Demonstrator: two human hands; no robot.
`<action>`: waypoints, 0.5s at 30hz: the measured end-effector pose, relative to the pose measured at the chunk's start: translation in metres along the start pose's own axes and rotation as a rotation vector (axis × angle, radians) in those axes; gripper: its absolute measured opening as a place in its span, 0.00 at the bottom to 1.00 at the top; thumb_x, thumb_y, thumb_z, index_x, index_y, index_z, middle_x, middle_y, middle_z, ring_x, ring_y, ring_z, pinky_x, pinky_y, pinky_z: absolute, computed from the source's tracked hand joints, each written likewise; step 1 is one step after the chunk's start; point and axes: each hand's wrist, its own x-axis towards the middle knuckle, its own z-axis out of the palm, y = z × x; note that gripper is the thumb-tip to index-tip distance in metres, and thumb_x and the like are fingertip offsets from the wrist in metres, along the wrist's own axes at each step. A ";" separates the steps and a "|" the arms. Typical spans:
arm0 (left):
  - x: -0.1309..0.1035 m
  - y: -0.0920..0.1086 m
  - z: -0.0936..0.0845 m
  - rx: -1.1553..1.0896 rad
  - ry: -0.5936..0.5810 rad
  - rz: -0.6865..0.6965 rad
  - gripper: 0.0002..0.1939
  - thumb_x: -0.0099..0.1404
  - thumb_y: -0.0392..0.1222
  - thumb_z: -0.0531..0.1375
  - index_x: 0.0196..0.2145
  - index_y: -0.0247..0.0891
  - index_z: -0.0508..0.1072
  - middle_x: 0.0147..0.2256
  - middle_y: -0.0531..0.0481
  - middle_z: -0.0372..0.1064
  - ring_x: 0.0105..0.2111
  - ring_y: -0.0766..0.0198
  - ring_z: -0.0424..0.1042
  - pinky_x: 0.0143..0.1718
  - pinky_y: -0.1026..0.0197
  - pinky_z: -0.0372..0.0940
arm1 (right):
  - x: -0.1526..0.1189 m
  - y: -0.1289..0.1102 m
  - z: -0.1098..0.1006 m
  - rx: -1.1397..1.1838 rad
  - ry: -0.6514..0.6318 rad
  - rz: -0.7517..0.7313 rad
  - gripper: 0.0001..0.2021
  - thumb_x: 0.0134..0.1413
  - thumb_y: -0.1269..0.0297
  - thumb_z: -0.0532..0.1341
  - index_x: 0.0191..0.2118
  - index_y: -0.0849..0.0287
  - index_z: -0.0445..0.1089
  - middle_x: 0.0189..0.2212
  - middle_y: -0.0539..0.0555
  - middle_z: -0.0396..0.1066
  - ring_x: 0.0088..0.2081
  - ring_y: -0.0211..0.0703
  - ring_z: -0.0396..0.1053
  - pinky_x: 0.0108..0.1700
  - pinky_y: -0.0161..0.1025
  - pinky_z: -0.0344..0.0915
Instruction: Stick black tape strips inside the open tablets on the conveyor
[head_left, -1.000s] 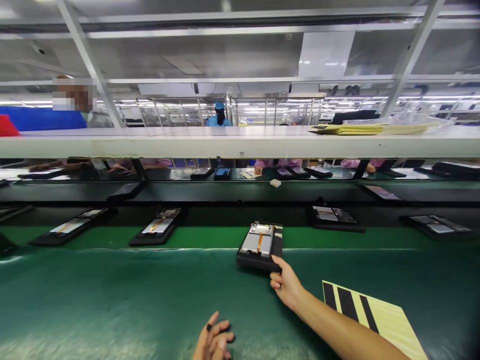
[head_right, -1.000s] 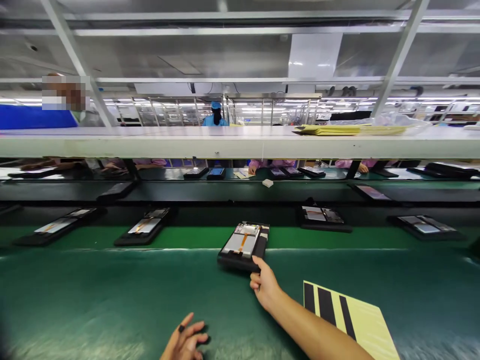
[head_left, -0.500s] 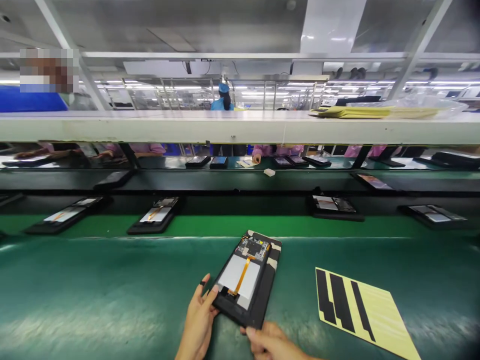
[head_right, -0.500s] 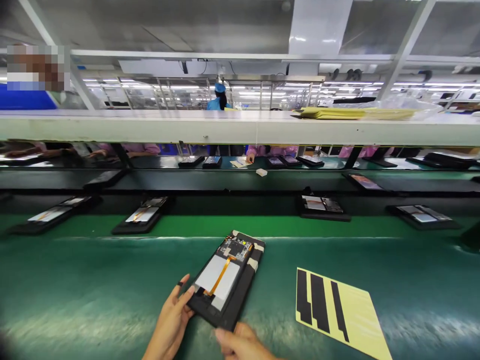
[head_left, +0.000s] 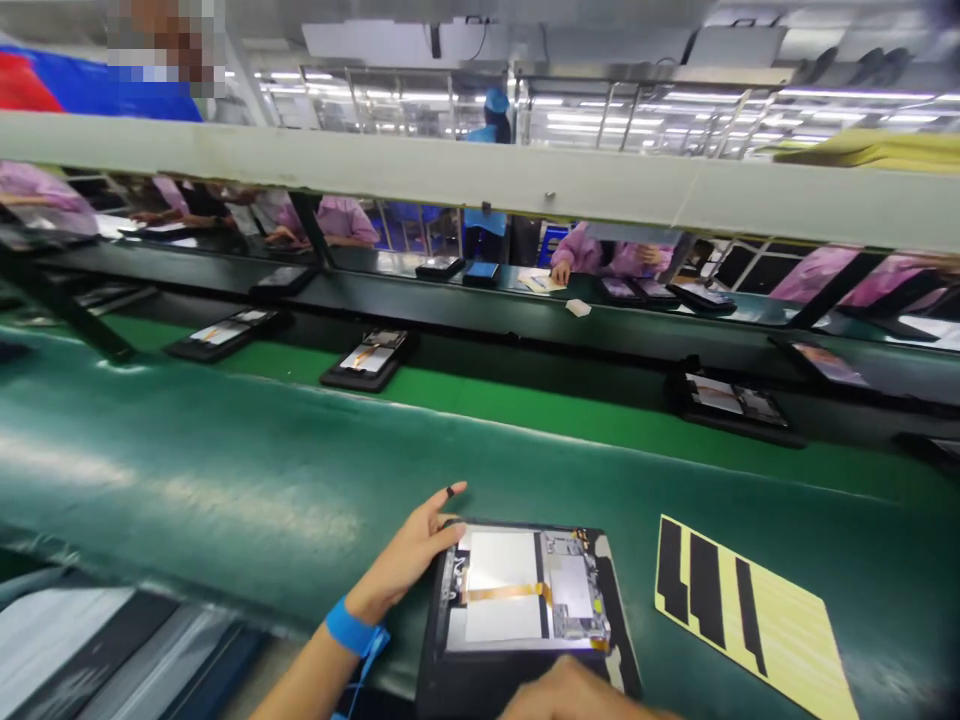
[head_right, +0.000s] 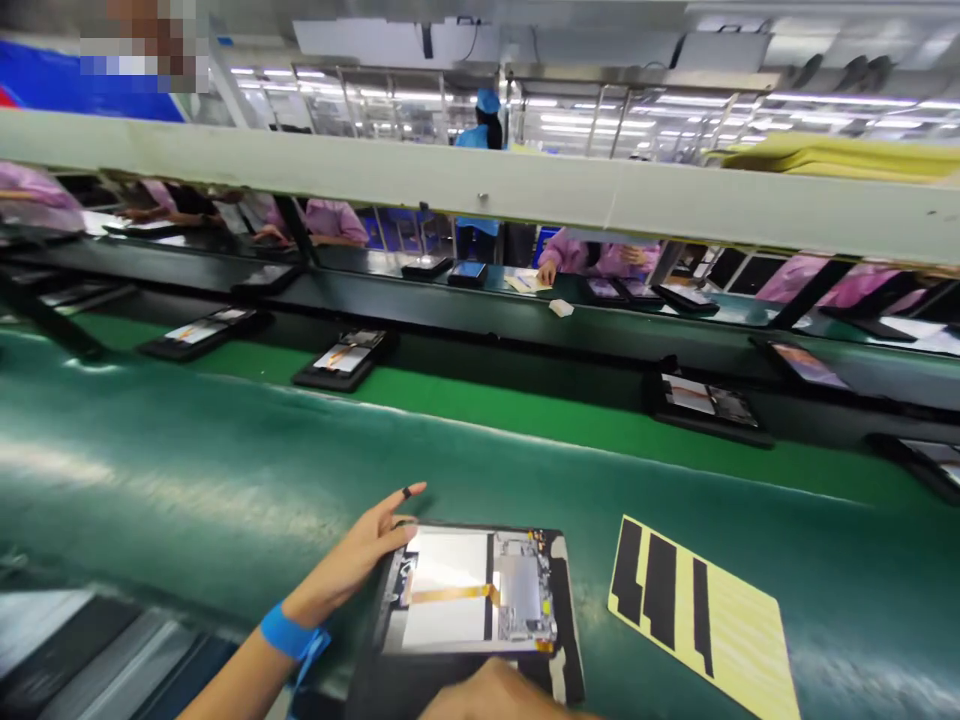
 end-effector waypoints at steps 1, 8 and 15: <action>0.002 0.000 0.000 0.098 0.053 0.053 0.45 0.56 0.52 0.69 0.66 0.36 0.60 0.35 0.48 0.77 0.31 0.62 0.74 0.35 0.60 0.66 | 0.003 -0.004 -0.002 0.054 -0.034 0.023 0.19 0.58 0.50 0.68 0.49 0.57 0.79 0.25 0.46 0.68 0.25 0.34 0.64 0.27 0.31 0.58; -0.014 0.000 -0.010 0.696 0.410 0.400 0.11 0.63 0.43 0.59 0.43 0.41 0.75 0.41 0.46 0.75 0.42 0.57 0.72 0.41 0.57 0.66 | 0.019 -0.024 -0.020 -0.304 0.342 -0.125 0.12 0.64 0.59 0.60 0.48 0.55 0.78 0.28 0.50 0.71 0.30 0.38 0.68 0.37 0.34 0.61; -0.051 -0.004 0.016 0.952 0.114 0.405 0.05 0.66 0.40 0.59 0.38 0.41 0.74 0.42 0.47 0.70 0.44 0.57 0.68 0.48 0.55 0.65 | 0.053 -0.004 -0.021 -0.759 0.445 -0.236 0.12 0.69 0.65 0.54 0.49 0.54 0.74 0.36 0.54 0.74 0.33 0.43 0.73 0.36 0.36 0.62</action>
